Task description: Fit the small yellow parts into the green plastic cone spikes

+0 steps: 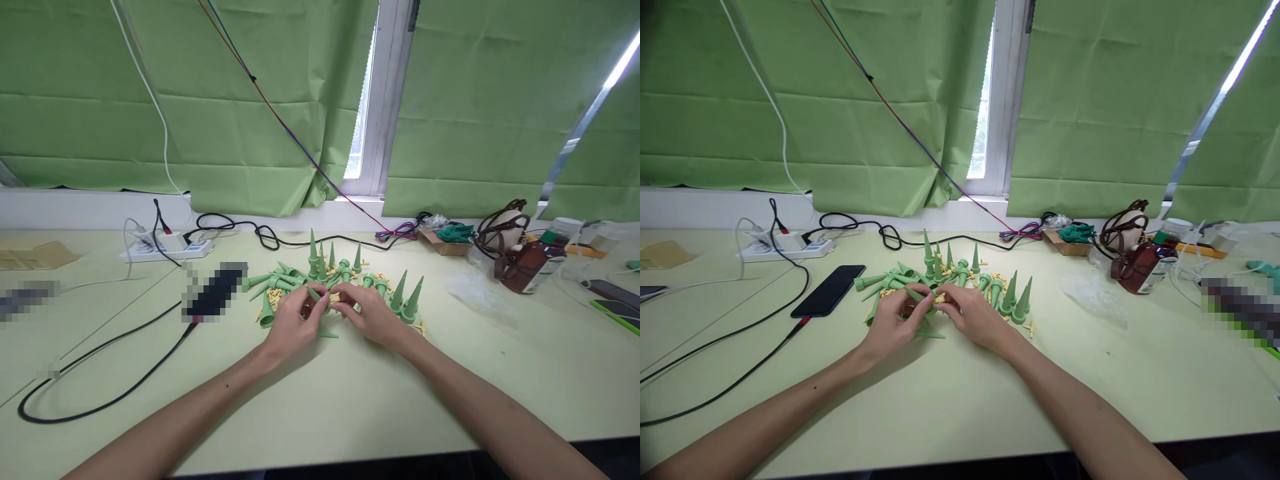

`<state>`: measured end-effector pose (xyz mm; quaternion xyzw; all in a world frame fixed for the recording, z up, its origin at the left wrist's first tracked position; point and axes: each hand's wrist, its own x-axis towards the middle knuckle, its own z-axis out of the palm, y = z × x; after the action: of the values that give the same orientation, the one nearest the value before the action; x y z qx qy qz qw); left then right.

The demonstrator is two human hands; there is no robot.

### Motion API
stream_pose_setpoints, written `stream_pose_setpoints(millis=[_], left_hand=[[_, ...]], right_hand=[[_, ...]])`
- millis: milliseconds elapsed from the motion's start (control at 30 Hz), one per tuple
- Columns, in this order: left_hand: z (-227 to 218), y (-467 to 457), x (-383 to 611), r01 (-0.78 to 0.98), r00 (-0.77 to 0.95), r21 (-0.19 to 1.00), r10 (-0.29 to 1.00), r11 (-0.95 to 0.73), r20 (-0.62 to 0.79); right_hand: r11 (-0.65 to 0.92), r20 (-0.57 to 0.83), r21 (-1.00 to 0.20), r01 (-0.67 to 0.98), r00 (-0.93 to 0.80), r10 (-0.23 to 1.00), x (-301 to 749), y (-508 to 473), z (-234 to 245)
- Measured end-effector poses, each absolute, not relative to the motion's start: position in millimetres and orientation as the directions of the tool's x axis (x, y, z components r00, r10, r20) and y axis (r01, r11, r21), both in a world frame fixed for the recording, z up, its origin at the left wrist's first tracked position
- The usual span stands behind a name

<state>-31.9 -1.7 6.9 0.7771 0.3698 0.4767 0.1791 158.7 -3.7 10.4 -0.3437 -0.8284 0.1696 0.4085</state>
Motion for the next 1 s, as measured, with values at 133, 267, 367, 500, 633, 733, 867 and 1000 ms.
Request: stream_pose_setpoints(millis=[133, 267, 367, 500, 633, 733, 867, 1000], left_hand=[[6.9, -2.9, -31.9, 0.427, 0.287, 0.586, 0.717, -0.689, 0.635], [6.1, -3.2, -32.1, 0.446, 0.300, 0.539, 0.686, -0.715, 0.662], [6.1, -3.6, -32.4, 0.461, 0.315, 0.516, 0.676, -0.722, 0.666], [7.7, -4.8, -32.5, 0.465, 0.335, 0.516, 0.683, -0.719, 0.649], [9.5, -6.1, -32.1, 0.470, 0.344, 0.517, 0.688, -0.715, 0.639], [10.5, -6.8, -31.6, 0.481, 0.339, 0.513, 0.690, -0.711, 0.639], [11.8, -6.3, -31.4, 0.495, 0.310, 0.493, 0.676, -0.715, 0.669], [12.0, -4.4, -31.7, 0.517, 0.267, 0.490, 0.676, -0.702, 0.686]], right_hand=[[0.697, 0.546, -0.581, 0.421, -0.434, 0.717, 159.0, -3.2, 9.5], [0.685, 0.523, -0.587, 0.430, -0.445, 0.727, 159.7, -3.1, 7.0], [0.677, 0.508, -0.594, 0.435, -0.450, 0.735, 160.0, -2.4, 5.5], [0.677, 0.506, -0.567, 0.469, -0.450, 0.736, 160.4, -1.0, 4.5], [0.676, 0.514, -0.506, 0.536, -0.442, 0.735, 159.9, -0.6, 4.0], [0.667, 0.511, -0.469, 0.580, -0.438, 0.740, 158.9, -1.9, 5.0], [0.661, 0.517, -0.513, 0.548, -0.417, 0.748, 158.2, -4.9, 8.3], [0.685, 0.552, -0.554, 0.474, -0.406, 0.728, 158.1, -5.9, 9.9]])
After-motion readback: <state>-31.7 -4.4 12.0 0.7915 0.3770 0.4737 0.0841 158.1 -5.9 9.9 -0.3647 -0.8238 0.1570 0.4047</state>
